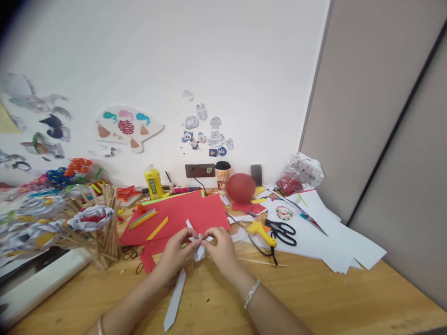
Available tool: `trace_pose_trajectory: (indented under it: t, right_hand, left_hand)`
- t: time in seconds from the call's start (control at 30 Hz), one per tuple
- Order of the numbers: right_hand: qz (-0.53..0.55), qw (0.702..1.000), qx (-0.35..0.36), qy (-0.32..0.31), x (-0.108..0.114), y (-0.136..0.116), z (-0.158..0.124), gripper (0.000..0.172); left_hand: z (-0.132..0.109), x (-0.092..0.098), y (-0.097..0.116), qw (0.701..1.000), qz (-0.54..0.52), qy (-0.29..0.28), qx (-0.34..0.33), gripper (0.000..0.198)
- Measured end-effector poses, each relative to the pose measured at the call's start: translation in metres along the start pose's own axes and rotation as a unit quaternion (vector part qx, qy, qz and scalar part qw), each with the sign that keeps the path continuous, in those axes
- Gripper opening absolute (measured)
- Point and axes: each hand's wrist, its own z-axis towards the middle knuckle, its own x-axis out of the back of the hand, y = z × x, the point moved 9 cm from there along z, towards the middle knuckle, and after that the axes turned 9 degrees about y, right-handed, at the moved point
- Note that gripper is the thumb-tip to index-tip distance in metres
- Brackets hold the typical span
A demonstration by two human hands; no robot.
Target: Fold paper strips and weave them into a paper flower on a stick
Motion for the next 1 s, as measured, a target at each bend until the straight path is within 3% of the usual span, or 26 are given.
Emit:
trace_pose_trajectory:
  t: [0.1, 0.23, 0.4, 0.6, 0.87, 1.0]
  right_hand:
    - [0.010, 0.999, 0.011, -0.028, -0.003, 0.001, 0.001, 0.007]
    - [0.026, 0.998, 0.013, -0.052, -0.004, -0.001, 0.002, 0.006]
    - [0.110, 0.986, -0.046, -0.113, -0.011, 0.005, 0.001, 0.009]
    - [0.141, 0.964, -0.110, -0.197, -0.019, 0.007, -0.006, 0.011]
    - [0.120, 0.961, -0.168, -0.183, -0.022, 0.017, -0.010, 0.010]
    - [0.184, 0.935, -0.220, -0.209, -0.026, 0.020, -0.016, 0.015]
  left_hand:
    - [0.000, -0.003, 0.006, 0.999, -0.001, -0.034, -0.025, 0.013]
    - [0.002, -0.005, 0.001, 0.999, -0.013, -0.047, -0.002, 0.013]
    - [0.002, -0.008, -0.008, 0.995, -0.055, -0.068, 0.055, 0.019]
    - [-0.004, -0.022, -0.015, 0.976, -0.144, -0.137, 0.085, 0.018]
    - [-0.012, -0.027, -0.027, 0.962, -0.130, -0.184, 0.152, 0.023]
    - [-0.016, -0.028, -0.028, 0.950, -0.161, -0.191, 0.188, 0.026]
